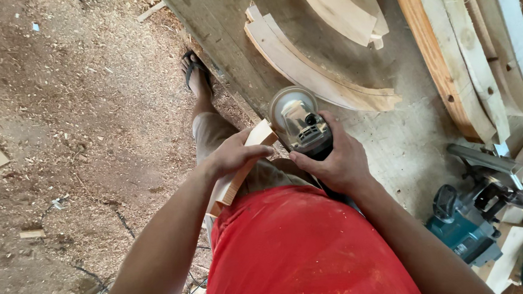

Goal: The person uses a handheld angle grinder with a sanding disc to smooth the surfaces and edges of several curved wooden pieces. They hold each piece with one hand and move the tool along the wood, then set the finished piece aside and pick up the next one.

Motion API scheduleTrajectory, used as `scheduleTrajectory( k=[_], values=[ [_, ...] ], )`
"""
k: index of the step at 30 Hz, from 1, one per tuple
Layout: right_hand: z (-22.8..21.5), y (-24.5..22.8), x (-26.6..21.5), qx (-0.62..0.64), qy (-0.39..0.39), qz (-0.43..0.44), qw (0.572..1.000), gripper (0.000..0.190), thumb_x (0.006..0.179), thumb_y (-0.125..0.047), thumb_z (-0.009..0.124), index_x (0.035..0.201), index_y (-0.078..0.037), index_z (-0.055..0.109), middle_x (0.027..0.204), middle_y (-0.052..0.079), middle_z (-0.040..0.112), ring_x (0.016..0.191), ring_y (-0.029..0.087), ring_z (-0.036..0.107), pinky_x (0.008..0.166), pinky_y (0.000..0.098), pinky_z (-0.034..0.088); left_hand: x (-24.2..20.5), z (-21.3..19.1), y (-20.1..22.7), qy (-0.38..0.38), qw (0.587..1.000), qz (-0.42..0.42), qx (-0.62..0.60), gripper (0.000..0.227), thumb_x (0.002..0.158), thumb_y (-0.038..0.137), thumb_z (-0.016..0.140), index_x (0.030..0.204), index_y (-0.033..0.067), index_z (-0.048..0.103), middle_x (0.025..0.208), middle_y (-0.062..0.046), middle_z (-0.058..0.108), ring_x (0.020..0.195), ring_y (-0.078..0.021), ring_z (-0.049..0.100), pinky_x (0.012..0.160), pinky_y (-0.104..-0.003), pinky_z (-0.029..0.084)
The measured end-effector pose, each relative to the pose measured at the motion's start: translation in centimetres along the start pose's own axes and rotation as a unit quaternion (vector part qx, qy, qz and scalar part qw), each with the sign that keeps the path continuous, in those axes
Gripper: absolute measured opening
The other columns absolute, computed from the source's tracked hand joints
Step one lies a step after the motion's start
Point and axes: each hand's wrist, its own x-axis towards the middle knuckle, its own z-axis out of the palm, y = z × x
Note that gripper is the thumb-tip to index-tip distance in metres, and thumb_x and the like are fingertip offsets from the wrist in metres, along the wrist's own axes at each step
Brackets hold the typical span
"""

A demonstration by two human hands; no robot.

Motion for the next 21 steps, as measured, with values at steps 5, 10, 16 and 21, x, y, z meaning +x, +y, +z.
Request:
scheduleTrajectory(
  k=[5,10,16,21],
  values=[
    [-0.07,-0.40,0.04,-0.004,-0.006,-0.010,1.000,0.099,0.071,-0.058,0.082,0.149,-0.013,0.042,0.112,0.017,0.074,0.101,0.035,0.074,0.085,0.0451,0.057,-0.11,0.29,0.19,0.021,0.999,-0.009,0.022,0.061,0.084,0.035,0.077,0.133,0.0027,0.060,0.118,-0.010,0.074,0.110,-0.0176,0.069,0.098,-0.031,0.052],
    [0.13,-0.20,-0.03,0.003,-0.005,-0.021,1.000,0.099,0.071,-0.058,0.083,0.149,-0.013,0.042,0.115,0.017,0.074,0.102,0.036,0.073,0.085,0.0455,0.057,-0.15,0.46,0.25,0.025,0.999,-0.009,0.025,0.062,0.084,0.033,0.077,0.134,0.0027,0.060,0.119,-0.009,0.074,0.110,-0.0174,0.069,0.098,-0.032,0.052],
    [0.22,-0.09,0.01,0.002,-0.007,-0.009,1.000,0.100,0.071,-0.059,0.083,0.150,-0.012,0.041,0.116,0.017,0.073,0.104,0.035,0.073,0.088,0.0448,0.057,-0.48,0.76,0.92,0.035,0.999,-0.023,0.011,0.064,0.083,0.032,0.078,0.136,0.0032,0.057,0.119,-0.009,0.074,0.109,-0.0176,0.070,0.098,-0.031,0.053],
    [-0.37,0.52,0.31,0.042,-0.034,0.078,0.995,0.101,0.069,-0.058,0.081,0.150,-0.014,0.040,0.117,0.015,0.071,0.102,0.030,0.074,0.088,0.0409,0.059,-0.40,0.51,0.63,0.033,0.998,-0.031,0.043,0.063,0.083,0.035,0.077,0.134,0.0044,0.058,0.116,-0.009,0.074,0.106,-0.0169,0.070,0.096,-0.031,0.053]
  ],
)
